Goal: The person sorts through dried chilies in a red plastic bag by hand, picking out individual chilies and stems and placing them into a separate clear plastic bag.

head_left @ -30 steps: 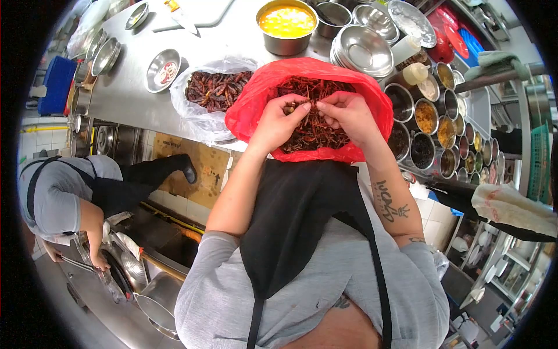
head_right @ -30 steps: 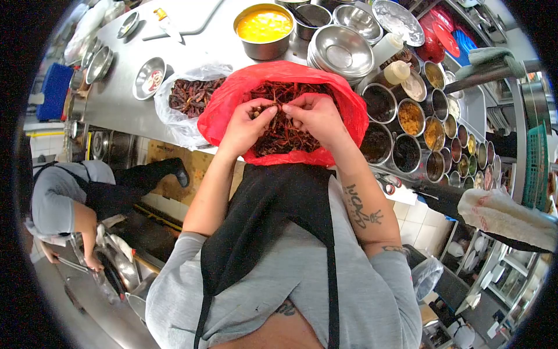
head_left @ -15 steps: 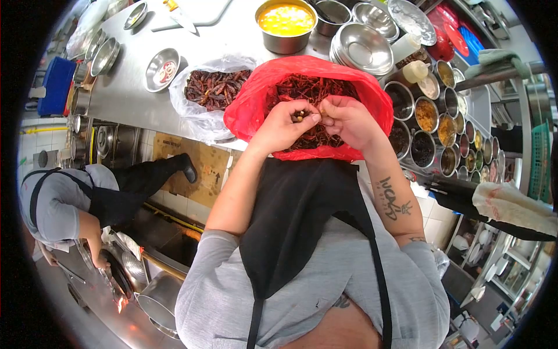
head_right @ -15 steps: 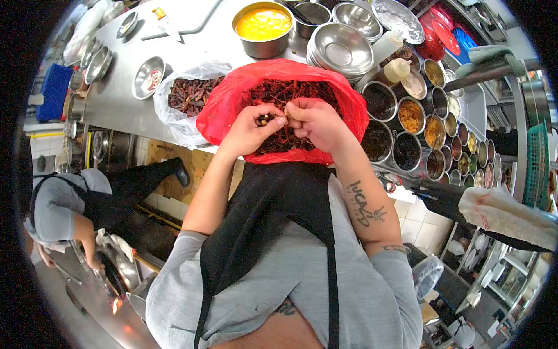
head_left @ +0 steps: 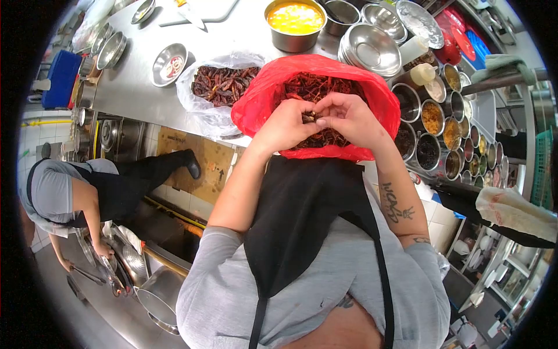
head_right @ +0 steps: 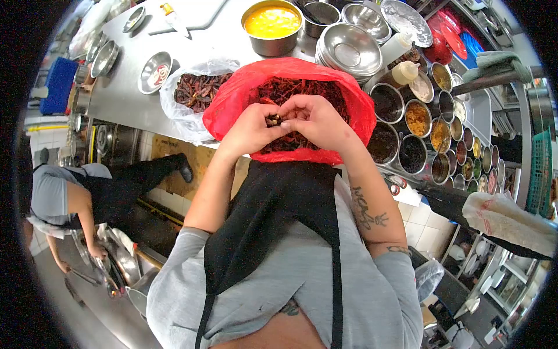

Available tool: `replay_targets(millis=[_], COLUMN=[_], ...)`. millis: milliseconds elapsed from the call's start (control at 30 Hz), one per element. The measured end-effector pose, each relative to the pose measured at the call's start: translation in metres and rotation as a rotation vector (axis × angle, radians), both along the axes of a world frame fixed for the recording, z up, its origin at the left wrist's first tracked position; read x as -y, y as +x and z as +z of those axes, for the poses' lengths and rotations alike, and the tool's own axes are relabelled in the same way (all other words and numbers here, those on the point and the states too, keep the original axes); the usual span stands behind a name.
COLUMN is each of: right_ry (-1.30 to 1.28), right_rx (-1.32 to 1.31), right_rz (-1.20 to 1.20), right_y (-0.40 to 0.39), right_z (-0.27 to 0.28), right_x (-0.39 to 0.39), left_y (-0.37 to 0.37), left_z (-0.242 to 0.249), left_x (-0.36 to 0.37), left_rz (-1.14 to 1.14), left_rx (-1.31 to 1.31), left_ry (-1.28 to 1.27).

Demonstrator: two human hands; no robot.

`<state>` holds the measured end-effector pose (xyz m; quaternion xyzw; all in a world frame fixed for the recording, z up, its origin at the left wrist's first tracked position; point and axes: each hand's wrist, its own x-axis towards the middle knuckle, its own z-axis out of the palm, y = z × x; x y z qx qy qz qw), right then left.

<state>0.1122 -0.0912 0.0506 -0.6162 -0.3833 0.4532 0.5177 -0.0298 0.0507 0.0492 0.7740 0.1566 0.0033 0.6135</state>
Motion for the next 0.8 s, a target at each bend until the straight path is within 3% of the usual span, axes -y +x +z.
replay_targets(millis=[67,167,367,567,667,800], right_ry=[0.016,0.093,0.291,0.11,0.153,0.336], right_rx=[-0.117,-0.17,-0.176,0.002,0.043,-0.116], right_rz=[0.07,0.144,0.013,0.119,-0.027,-0.276], right_y=[0.002,0.003,-0.001,0.007,0.001,-0.019], right_z=[0.004,0.009,0.006,0.013,0.008,0.005], right_x=[0.001,0.003,-0.002,0.001,-0.001,-0.011], left_y=[-0.002,-0.004,-0.007,-0.006,-0.004,0.0], left_z=[0.008,0.004,0.014,0.001,0.01,-0.003], left_x=[-0.003,-0.008,-0.012,-0.005,-0.001,0.004], left_rz=[-0.082,-0.151,-0.105,-0.146,-0.039,0.102], left_rx=[-0.018,0.108,-0.03,0.092,0.128,0.326], left_ry=[-0.148,-0.166,-0.518,-0.317,-0.242,-0.275])
